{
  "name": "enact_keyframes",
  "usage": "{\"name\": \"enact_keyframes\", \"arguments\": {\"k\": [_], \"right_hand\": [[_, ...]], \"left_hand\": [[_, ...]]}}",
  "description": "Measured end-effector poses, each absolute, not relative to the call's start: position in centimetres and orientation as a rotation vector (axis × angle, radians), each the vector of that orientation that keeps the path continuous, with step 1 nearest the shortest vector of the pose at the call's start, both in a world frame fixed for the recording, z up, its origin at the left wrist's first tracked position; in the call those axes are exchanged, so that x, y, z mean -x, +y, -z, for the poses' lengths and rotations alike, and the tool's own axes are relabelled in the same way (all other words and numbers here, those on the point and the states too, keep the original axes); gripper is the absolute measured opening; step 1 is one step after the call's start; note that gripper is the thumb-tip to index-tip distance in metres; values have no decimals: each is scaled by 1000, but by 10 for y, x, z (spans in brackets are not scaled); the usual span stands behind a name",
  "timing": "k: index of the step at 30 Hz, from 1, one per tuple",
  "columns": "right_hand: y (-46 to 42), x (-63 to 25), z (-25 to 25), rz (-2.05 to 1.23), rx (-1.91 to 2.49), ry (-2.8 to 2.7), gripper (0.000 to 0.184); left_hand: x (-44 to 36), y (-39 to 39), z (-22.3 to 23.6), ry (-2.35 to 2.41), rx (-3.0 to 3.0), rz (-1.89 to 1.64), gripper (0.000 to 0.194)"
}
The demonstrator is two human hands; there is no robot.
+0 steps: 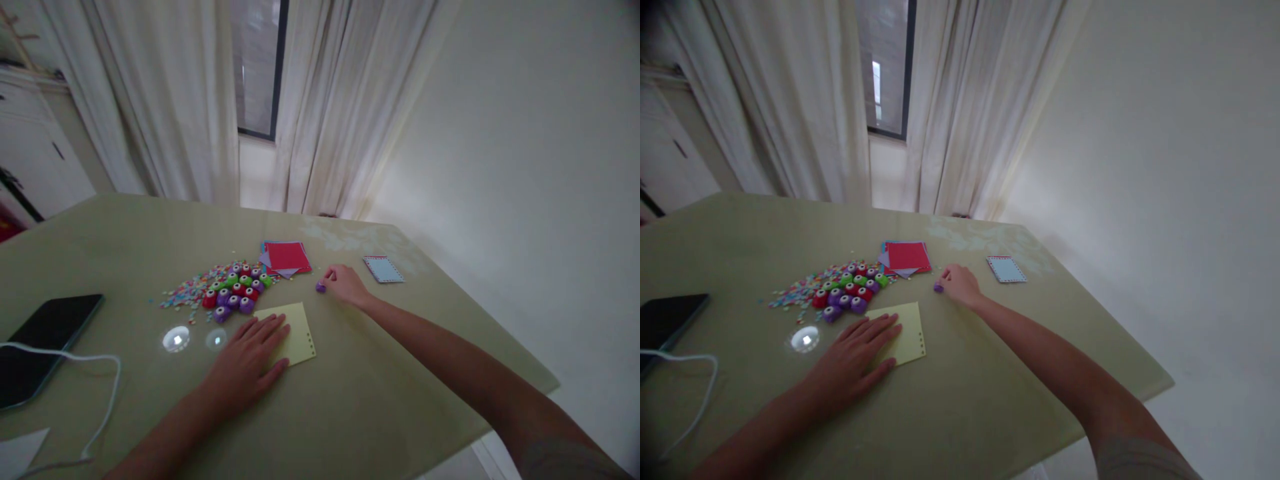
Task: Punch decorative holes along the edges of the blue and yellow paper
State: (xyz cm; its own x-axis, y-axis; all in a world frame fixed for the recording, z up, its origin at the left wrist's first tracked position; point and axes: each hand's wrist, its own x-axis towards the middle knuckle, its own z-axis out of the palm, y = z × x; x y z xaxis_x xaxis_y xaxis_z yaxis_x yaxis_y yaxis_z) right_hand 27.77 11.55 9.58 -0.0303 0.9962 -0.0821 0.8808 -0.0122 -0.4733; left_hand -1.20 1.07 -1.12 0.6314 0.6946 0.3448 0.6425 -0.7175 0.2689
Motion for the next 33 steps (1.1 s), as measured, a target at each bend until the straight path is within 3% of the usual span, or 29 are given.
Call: {"name": "enact_keyframes", "arguments": {"k": [5,9,11,19,25,33], "right_hand": [[105,-214,-97,-557,1556,-2352,17],[102,-160,-76,-497,1090,-2641,36],[104,-145,-64,-469,1000,-2664,36],[98,-200,-55,-568,1178,-2443,14],[48,-273,-47,-693,1434,-2016,18],[16,-274,-44,-1089,1421,-1601,24]], "left_hand": [[10,6,7,1129,-2726,-675,53],[10,2,5,1110,-2741,-683,55],[10,1,2,1091,-2740,-684,56],[13,0,0,1078,-2773,-658,53],[14,3,9,1234,-2819,-827,48],[15,3,3,1286,-2811,-789,49]]}}
